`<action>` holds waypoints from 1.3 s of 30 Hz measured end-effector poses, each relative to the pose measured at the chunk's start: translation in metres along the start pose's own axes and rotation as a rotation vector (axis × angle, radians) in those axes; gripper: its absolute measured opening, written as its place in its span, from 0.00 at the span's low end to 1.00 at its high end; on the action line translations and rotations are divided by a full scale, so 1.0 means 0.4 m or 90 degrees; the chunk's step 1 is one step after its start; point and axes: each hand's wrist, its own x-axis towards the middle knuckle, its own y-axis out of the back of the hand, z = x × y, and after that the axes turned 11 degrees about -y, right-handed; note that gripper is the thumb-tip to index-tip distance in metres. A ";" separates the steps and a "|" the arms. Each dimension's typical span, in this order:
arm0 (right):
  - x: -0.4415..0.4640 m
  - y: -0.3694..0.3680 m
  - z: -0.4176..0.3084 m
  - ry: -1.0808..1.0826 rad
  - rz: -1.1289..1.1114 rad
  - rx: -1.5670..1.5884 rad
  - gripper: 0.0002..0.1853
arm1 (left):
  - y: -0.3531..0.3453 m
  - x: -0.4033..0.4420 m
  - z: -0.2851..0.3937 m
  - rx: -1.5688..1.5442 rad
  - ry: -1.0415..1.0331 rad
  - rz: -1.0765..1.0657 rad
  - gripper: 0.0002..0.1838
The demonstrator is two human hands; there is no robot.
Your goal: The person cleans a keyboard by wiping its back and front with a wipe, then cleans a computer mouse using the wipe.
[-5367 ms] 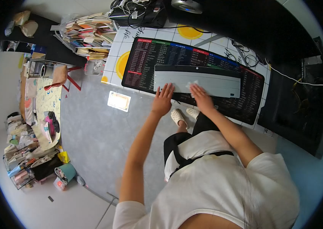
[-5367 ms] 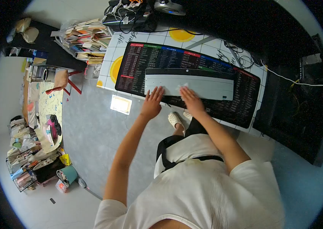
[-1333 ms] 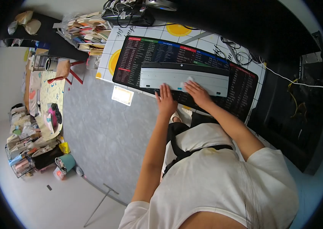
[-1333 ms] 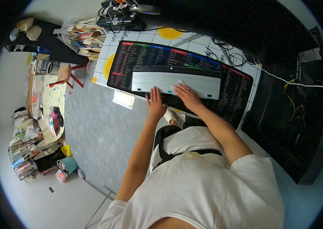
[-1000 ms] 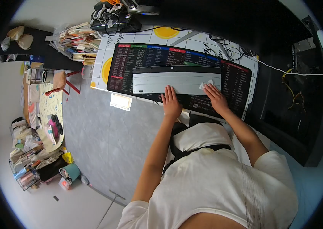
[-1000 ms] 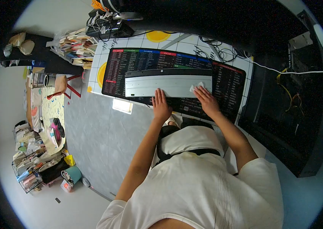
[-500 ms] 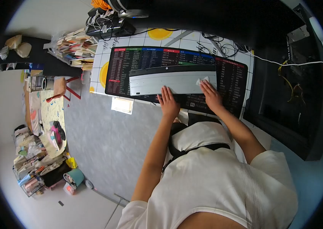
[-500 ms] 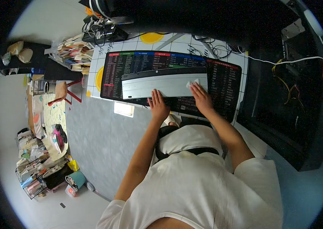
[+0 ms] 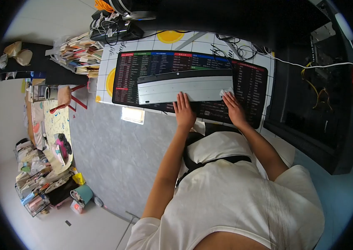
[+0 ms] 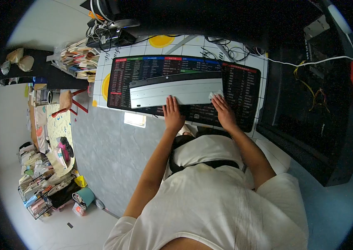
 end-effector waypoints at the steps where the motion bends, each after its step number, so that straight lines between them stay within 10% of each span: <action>1: 0.005 -0.001 0.001 -0.005 -0.010 -0.006 0.28 | 0.003 0.000 0.003 -0.017 0.001 0.003 0.50; 20: 0.088 0.005 -0.004 -0.092 0.068 0.118 0.21 | 0.011 0.006 0.011 -0.067 0.027 0.005 0.46; 24: 0.066 -0.024 -0.040 0.127 -0.055 0.069 0.22 | 0.003 0.000 0.006 -0.079 0.015 0.019 0.48; 39: 0.160 -0.165 -0.266 0.174 -0.145 0.053 0.24 | 0.046 -0.076 -0.152 -0.058 0.092 0.062 0.44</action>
